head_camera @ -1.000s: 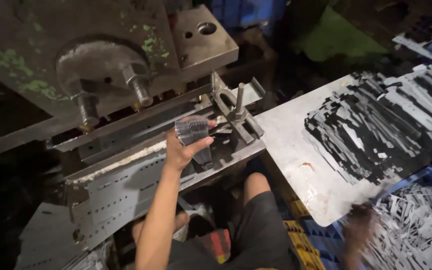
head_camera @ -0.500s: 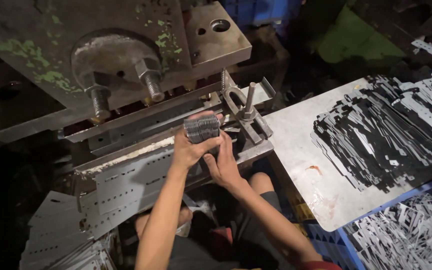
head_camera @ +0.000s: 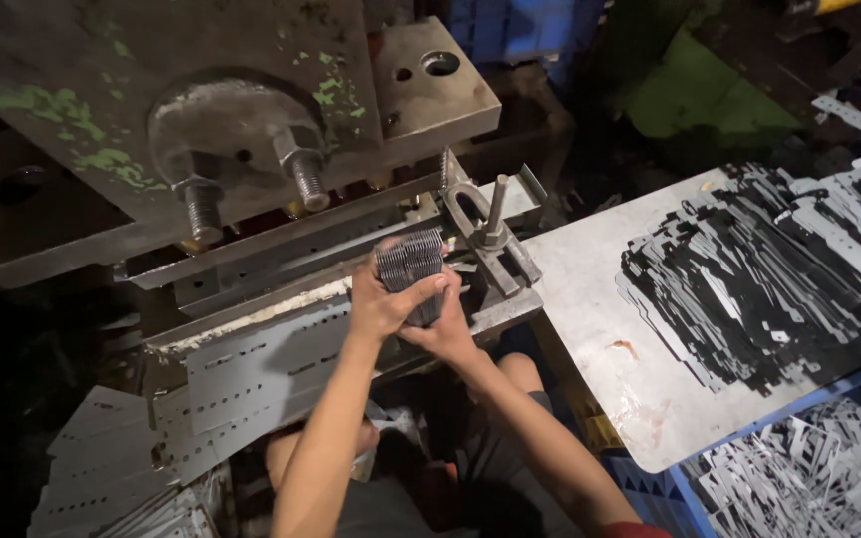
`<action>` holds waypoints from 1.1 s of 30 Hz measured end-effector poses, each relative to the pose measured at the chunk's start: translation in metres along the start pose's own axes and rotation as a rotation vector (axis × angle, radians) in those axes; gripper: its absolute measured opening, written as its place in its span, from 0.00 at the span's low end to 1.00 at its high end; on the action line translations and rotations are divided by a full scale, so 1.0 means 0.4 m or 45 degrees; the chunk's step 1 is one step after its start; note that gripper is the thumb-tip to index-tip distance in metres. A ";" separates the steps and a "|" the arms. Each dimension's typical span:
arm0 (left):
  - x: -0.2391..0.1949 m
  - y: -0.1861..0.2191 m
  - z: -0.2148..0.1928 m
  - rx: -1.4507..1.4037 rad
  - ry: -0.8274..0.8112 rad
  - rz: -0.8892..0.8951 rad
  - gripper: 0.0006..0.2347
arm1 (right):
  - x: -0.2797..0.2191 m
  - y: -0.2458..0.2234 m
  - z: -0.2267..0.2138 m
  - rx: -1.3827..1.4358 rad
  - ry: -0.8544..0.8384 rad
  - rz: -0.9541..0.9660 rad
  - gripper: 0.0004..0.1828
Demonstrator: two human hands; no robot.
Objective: Stamping or punching holes into metal plates using an industrial press machine.
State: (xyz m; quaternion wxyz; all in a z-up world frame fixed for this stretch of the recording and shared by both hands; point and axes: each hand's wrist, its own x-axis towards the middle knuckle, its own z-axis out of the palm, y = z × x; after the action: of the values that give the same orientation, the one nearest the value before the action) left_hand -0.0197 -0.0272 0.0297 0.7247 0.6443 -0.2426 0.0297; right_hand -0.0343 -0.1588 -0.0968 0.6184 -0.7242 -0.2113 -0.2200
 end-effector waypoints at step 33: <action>-0.210 -0.041 0.101 0.739 -0.267 -0.310 0.34 | -0.252 -0.087 -0.069 0.186 0.054 0.340 0.29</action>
State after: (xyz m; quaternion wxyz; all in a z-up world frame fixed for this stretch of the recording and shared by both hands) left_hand -0.1004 -0.0456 -0.0160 0.4802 0.8476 -0.2185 -0.0559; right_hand -0.1380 -0.1845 -0.1233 0.6977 -0.6941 -0.1155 -0.1349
